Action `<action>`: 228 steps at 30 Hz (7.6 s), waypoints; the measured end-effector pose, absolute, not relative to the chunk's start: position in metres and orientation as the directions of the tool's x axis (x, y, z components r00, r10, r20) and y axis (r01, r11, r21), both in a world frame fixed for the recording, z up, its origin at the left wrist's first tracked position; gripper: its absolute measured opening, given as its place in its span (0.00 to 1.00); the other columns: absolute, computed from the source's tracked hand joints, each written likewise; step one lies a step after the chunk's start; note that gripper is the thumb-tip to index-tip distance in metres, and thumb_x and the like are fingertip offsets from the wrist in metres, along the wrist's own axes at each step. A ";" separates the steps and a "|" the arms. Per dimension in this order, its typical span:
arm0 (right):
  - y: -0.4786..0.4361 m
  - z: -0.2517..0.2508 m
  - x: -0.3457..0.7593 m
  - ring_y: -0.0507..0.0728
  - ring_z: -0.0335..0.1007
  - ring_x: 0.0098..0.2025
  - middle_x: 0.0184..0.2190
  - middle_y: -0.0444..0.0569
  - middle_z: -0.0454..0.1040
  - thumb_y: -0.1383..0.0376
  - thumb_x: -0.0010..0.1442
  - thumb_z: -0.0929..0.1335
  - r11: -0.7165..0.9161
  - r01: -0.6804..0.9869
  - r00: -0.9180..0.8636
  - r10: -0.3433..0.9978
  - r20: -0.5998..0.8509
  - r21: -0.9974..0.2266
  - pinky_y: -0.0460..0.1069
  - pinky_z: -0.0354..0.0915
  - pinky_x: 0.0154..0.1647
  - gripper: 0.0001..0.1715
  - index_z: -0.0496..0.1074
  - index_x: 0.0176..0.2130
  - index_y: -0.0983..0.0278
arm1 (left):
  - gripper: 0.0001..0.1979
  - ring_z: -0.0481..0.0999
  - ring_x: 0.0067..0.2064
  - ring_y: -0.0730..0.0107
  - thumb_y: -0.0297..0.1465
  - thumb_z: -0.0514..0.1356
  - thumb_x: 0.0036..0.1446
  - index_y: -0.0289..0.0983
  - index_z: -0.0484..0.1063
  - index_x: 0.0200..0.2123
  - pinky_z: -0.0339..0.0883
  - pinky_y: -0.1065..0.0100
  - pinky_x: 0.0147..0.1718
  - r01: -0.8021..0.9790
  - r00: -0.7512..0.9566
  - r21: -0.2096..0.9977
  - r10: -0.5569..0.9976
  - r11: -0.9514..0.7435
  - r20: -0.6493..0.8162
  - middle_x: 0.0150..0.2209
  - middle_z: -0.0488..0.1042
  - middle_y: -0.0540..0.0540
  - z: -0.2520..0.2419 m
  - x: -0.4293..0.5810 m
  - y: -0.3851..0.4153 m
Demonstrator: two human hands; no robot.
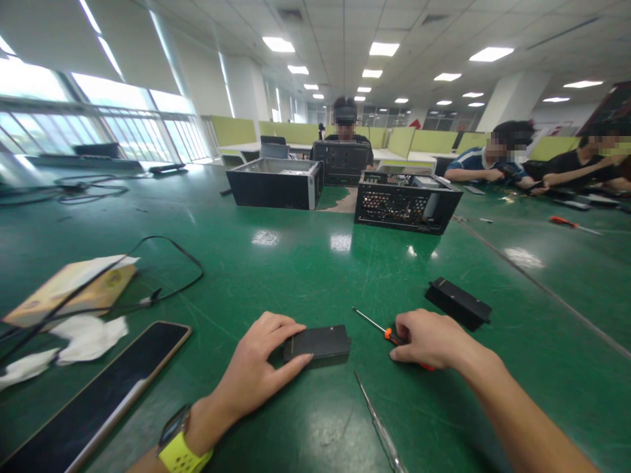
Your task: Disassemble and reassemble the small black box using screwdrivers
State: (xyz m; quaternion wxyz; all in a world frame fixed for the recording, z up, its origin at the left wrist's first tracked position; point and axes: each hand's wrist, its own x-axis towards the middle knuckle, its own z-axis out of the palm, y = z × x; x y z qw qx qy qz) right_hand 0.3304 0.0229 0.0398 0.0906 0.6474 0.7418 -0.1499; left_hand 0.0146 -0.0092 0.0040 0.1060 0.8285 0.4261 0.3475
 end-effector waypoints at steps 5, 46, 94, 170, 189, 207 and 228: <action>0.024 0.040 0.335 0.58 0.71 0.29 0.29 0.44 0.76 0.55 0.47 0.71 0.115 0.987 -0.147 0.929 -0.340 -0.112 0.48 0.53 0.24 0.10 0.72 0.28 0.58 | 0.14 0.72 0.42 0.58 0.36 0.65 0.56 0.38 0.74 0.44 0.69 0.55 0.42 0.633 0.388 0.471 0.778 -0.615 0.494 0.40 0.76 0.43 0.004 0.015 -0.008; 0.005 0.090 0.325 0.48 0.60 0.26 0.36 0.43 0.70 0.58 0.55 0.73 0.211 0.380 -0.144 0.975 0.168 -0.901 0.45 0.56 0.25 0.13 0.71 0.37 0.60 | 0.14 0.72 0.42 0.57 0.33 0.66 0.53 0.36 0.73 0.43 0.67 0.55 0.42 0.528 0.452 0.552 0.763 -0.646 0.462 0.41 0.75 0.42 0.009 0.014 -0.007; -0.024 0.114 0.288 0.54 0.67 0.23 0.23 0.44 0.73 0.53 0.64 0.65 0.484 0.821 -0.298 0.817 0.493 -0.305 0.50 0.61 0.25 0.16 0.73 0.31 0.60 | 0.16 0.71 0.43 0.57 0.34 0.67 0.52 0.37 0.72 0.44 0.66 0.55 0.44 0.533 0.478 0.546 0.763 -0.646 0.436 0.42 0.74 0.43 0.006 0.012 -0.008; -0.031 0.111 0.283 0.52 0.69 0.28 0.28 0.44 0.73 0.61 0.64 0.67 0.688 0.662 -0.511 0.705 0.492 -0.298 0.47 0.65 0.26 0.07 0.70 0.36 0.61 | 0.17 0.72 0.41 0.58 0.34 0.68 0.50 0.37 0.74 0.44 0.67 0.58 0.41 0.538 0.465 0.535 0.758 -0.652 0.457 0.40 0.75 0.43 0.005 0.012 -0.007; -0.036 0.114 0.289 0.52 0.73 0.30 0.31 0.43 0.77 0.60 0.62 0.69 0.699 0.698 -0.507 0.637 0.581 -0.157 0.46 0.66 0.29 0.06 0.72 0.39 0.59 | 0.16 0.72 0.41 0.58 0.35 0.68 0.51 0.37 0.74 0.43 0.68 0.57 0.41 0.549 0.471 0.524 0.759 -0.651 0.449 0.40 0.75 0.43 0.004 0.011 -0.007; -0.066 0.045 0.304 0.59 0.72 0.28 0.28 0.48 0.76 0.47 0.55 0.69 0.172 0.953 -0.204 0.973 -0.106 -0.251 0.50 0.62 0.28 0.20 0.73 0.29 0.61 | 0.14 0.73 0.38 0.58 0.36 0.65 0.53 0.36 0.77 0.41 0.68 0.57 0.37 0.584 0.446 0.452 0.732 -0.674 0.514 0.38 0.77 0.42 0.009 0.016 -0.005; -0.079 0.052 0.290 0.56 0.70 0.34 0.27 0.46 0.70 0.62 0.59 0.63 0.112 0.738 -0.457 0.808 -0.371 -0.665 0.48 0.65 0.34 0.12 0.69 0.26 0.63 | 0.13 0.74 0.37 0.58 0.35 0.65 0.53 0.34 0.77 0.40 0.70 0.56 0.37 0.584 0.435 0.464 0.739 -0.666 0.514 0.37 0.77 0.41 0.010 0.018 -0.006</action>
